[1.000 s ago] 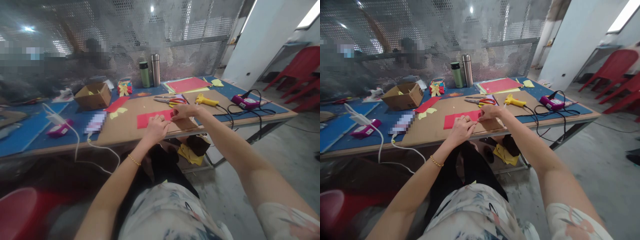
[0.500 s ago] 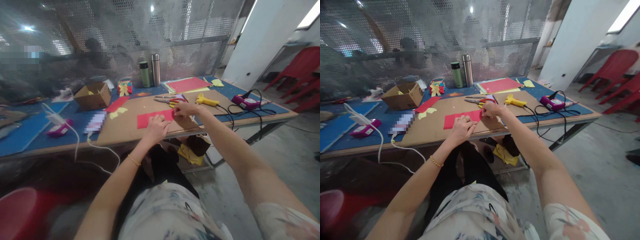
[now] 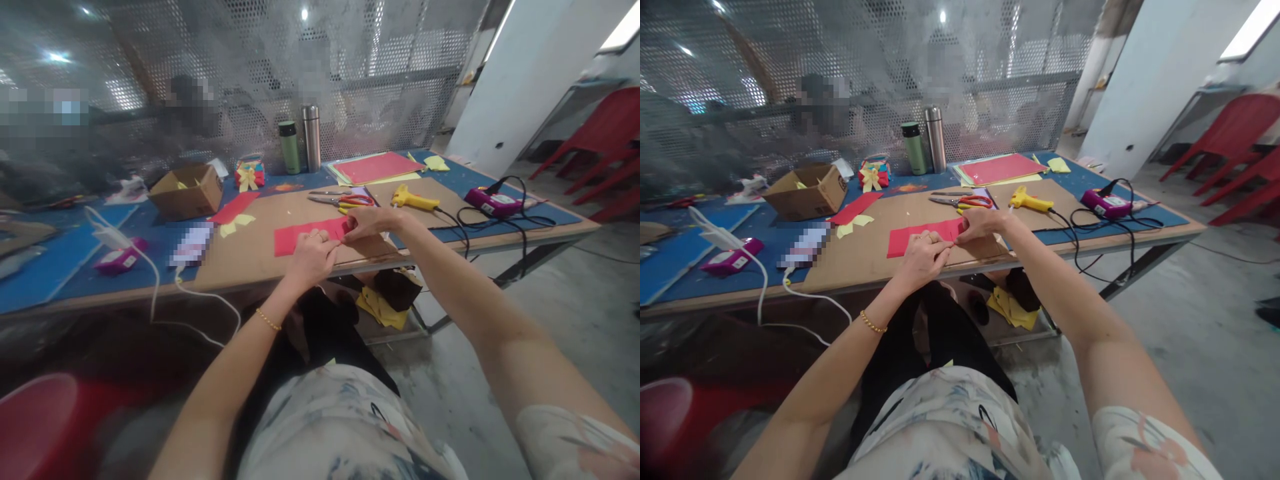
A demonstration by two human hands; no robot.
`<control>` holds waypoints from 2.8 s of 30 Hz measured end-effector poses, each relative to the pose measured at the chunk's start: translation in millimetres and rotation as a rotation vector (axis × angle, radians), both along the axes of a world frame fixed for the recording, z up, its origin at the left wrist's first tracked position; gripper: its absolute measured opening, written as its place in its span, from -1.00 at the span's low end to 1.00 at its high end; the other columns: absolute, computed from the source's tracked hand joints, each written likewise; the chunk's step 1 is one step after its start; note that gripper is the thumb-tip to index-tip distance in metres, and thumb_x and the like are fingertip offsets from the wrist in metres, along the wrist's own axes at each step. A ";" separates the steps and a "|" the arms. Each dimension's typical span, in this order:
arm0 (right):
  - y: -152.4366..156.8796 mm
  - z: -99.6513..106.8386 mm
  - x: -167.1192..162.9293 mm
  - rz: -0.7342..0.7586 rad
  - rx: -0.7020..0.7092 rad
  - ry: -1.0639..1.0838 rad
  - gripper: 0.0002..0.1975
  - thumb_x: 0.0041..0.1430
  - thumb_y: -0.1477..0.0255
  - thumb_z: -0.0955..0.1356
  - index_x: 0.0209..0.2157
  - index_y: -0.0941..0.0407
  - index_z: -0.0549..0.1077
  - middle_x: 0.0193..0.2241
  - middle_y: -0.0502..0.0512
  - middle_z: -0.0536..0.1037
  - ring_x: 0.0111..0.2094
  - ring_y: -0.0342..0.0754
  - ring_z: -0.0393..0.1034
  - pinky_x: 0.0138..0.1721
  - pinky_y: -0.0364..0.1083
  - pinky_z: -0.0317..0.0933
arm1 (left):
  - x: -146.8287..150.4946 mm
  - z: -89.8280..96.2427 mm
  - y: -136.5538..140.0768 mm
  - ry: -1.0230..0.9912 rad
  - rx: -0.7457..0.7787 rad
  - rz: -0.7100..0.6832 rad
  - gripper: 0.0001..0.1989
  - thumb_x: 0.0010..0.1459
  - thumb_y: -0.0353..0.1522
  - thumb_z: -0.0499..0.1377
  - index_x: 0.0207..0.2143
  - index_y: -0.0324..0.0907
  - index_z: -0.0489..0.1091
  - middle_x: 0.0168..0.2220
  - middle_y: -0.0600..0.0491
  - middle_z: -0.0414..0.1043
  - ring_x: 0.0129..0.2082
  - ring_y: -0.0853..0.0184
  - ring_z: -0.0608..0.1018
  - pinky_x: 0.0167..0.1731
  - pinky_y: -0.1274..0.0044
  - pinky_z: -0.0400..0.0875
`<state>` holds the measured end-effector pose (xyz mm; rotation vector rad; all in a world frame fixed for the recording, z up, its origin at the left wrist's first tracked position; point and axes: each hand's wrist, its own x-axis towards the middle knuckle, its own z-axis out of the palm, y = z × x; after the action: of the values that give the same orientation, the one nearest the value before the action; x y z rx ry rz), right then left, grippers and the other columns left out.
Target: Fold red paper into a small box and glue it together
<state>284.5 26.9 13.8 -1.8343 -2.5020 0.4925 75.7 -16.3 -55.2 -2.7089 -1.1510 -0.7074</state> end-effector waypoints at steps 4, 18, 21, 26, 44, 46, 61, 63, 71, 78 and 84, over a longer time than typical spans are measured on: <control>3.6 -1.3 2.7 0.007 0.012 0.008 -0.69 0.13 0.19 0.54 -0.37 0.12 0.48 -0.43 0.02 0.50 -0.37 -0.06 0.35 -0.35 -0.08 0.14 | -0.4 -1.7 0.6 -0.014 0.017 -0.013 -0.67 0.49 -0.32 0.05 -0.01 -0.17 0.62 -0.10 -0.10 0.60 -0.04 0.14 0.53 -0.01 0.28 0.28; 20.3 -12.0 12.2 -0.038 -0.056 0.193 -0.90 0.28 0.55 0.41 -0.36 0.15 0.52 -0.45 0.03 0.53 -0.47 -0.14 0.42 -0.41 -0.15 0.37 | 2.7 5.0 -5.2 0.099 0.049 0.032 -0.66 0.51 -0.33 0.00 -0.02 -0.18 0.58 -0.09 -0.13 0.58 -0.02 0.10 0.53 -0.02 0.28 0.25; 18.3 -11.0 11.7 -0.047 -0.042 0.181 -0.90 0.29 0.58 0.39 -0.32 0.16 0.54 -0.44 0.05 0.54 -0.48 -0.15 0.42 -0.42 -0.17 0.37 | 3.4 5.8 -5.7 0.109 0.047 0.035 -0.66 0.51 -0.33 -0.01 -0.03 -0.18 0.57 -0.08 -0.12 0.58 -0.02 0.11 0.53 -0.01 0.29 0.25; 11.5 -12.2 5.6 -0.062 0.106 0.014 -0.83 0.29 0.59 0.33 -0.21 0.18 0.59 -0.32 0.15 0.64 -0.37 -0.06 0.50 -0.31 -0.13 0.35 | 4.1 6.8 -6.0 0.130 0.045 0.035 -0.63 0.52 -0.32 -0.02 0.09 -0.16 0.56 -0.05 -0.12 0.58 -0.01 0.10 0.51 -0.03 0.27 0.24; -69.5 -82.1 -46.2 0.136 0.776 0.062 -0.57 0.53 0.20 0.21 -0.17 0.16 0.61 -0.26 0.28 0.49 -0.19 0.14 0.29 -0.09 0.04 0.13 | -47.8 -1.5 -28.3 -0.119 0.112 0.104 -0.72 0.47 -0.30 0.08 -0.03 -0.23 0.56 0.10 -0.23 0.53 0.11 0.07 0.53 0.15 0.21 0.39; -76.1 -83.0 -49.8 0.132 0.804 -0.009 -0.56 0.51 0.14 0.24 -0.07 0.16 0.60 -0.22 0.30 0.49 -0.16 0.17 0.27 -0.09 0.05 0.10 | -67.2 0.6 -29.5 -0.098 0.120 0.170 -0.70 0.47 -0.33 0.06 -0.11 -0.22 0.59 -0.05 -0.16 0.57 0.00 0.11 0.56 0.09 0.22 0.37; -81.5 -89.4 -54.9 0.155 0.829 -0.124 -0.37 0.43 0.04 0.30 0.16 0.33 0.50 -0.14 0.44 0.51 -0.09 0.27 0.26 -0.06 0.11 0.14 | -98.7 24.7 -8.3 0.095 -0.142 0.180 -0.82 0.41 -0.38 0.16 -0.20 -0.13 0.58 -0.13 -0.04 0.62 -0.08 0.17 0.56 -0.03 0.29 0.26; -80.3 -88.5 -54.9 0.149 0.822 -0.107 -0.42 0.44 0.06 0.31 0.13 0.30 0.52 -0.14 0.44 0.51 -0.09 0.27 0.26 -0.06 0.11 0.13 | -101.6 27.4 -2.8 0.137 -0.130 0.136 -0.81 0.41 -0.39 0.16 -0.20 -0.12 0.59 -0.13 -0.03 0.62 -0.10 0.19 0.57 -0.05 0.30 0.25; -92.5 -82.0 -63.2 0.054 0.820 -0.095 -0.47 0.47 0.11 0.27 0.12 0.27 0.51 -0.04 0.48 0.53 -0.02 0.30 0.28 -0.01 0.15 0.10 | -96.8 24.9 -0.5 0.377 0.127 0.029 -0.68 0.42 -0.51 0.04 -0.28 -0.22 0.58 -0.24 -0.15 0.59 -0.18 0.15 0.56 -0.12 0.31 0.28; -86.6 -81.0 -93.5 0.265 0.793 0.034 -0.55 0.43 0.10 0.34 0.09 0.18 0.49 0.00 0.38 0.54 -0.01 0.23 0.32 0.02 0.08 0.13 | -91.6 26.2 -0.6 0.409 0.166 0.014 -0.73 0.37 -0.54 0.08 -0.30 -0.27 0.56 -0.29 -0.18 0.57 -0.19 0.11 0.56 -0.13 0.31 0.32; -84.9 -95.4 -92.3 0.272 0.811 0.106 -0.63 0.44 0.15 0.34 0.03 0.14 0.51 -0.07 0.32 0.55 -0.06 0.20 0.34 0.03 0.08 0.18 | -96.9 26.1 -18.3 0.365 0.152 0.024 -0.72 0.47 -0.38 0.07 -0.22 -0.24 0.56 -0.20 -0.16 0.59 -0.14 0.11 0.54 -0.11 0.31 0.28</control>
<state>192.2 -58.0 -81.5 -1.1364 -2.3479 -0.3830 -21.1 -34.5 -29.1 -2.5491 -0.9940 -0.2652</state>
